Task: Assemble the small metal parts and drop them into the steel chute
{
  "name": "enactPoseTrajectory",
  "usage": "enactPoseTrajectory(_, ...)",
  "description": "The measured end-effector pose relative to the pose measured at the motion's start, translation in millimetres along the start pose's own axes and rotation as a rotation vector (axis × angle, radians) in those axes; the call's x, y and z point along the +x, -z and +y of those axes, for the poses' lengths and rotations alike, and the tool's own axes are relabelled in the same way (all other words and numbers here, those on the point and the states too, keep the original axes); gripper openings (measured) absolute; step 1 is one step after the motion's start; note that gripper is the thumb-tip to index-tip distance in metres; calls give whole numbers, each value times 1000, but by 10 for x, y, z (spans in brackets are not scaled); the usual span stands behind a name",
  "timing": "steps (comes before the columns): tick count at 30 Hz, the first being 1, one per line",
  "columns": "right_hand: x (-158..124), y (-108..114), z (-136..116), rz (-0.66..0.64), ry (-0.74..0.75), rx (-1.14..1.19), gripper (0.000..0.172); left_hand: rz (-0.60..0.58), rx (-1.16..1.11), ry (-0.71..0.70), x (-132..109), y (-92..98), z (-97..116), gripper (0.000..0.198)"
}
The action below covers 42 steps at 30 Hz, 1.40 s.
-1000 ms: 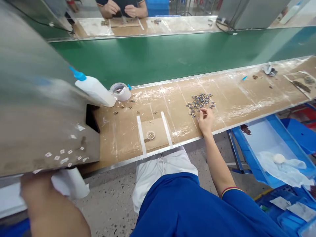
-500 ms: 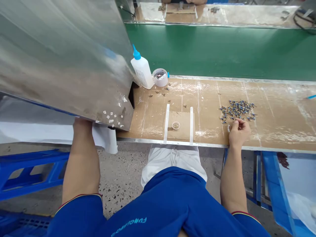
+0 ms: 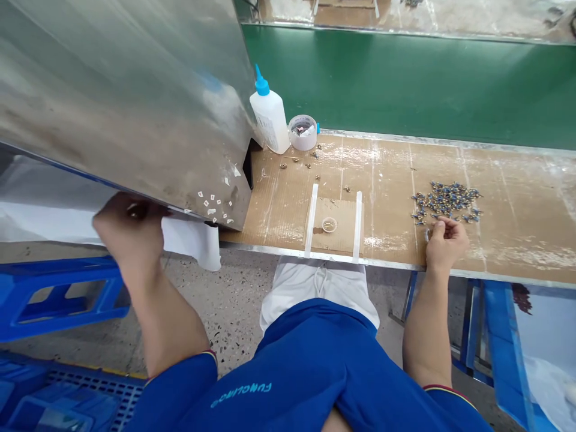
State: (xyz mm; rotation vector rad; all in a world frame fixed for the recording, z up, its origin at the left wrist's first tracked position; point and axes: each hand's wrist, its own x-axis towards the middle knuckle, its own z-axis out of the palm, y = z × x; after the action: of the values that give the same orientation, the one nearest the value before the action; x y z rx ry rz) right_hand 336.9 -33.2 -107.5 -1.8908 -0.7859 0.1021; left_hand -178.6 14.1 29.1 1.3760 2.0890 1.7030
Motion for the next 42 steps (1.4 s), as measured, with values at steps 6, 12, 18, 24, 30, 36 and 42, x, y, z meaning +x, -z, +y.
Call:
enactPoseTrajectory(6, 12, -12, -76, 30, -70, -8, 5, -94, -315, 0, -932, 421, -71, 27)
enactPoseTrajectory(12, 40, -38, -108, 57, -96, -42, 12, -692, -532, 358, -1478, -255, -125, 30)
enactPoseTrajectory(18, 28, -24, -78, 37, -97, -11, 13, -845, -599, 389, -1533, -993, -152, 30)
enactPoseTrajectory(24, 9, -16, -73, 33, -57, -14, 10, -975, -683, 369, -1594, -1266, -83, 26)
enactPoseTrajectory(30, 59, -36, 0, 65, 14, 51, 4, -1011, -719, 393, -1705, -1300, -127, 28)
enactPoseTrajectory(36, -192, -117, -243, 22, 240, 173, 18, -1049, -710, 101, -1682, -1291, -186, 12)
enactPoseTrajectory(42, -832, -353, -663, -609, 272, 210, 32, -1028, -624, -16, -1679, -1276, -185, 5)
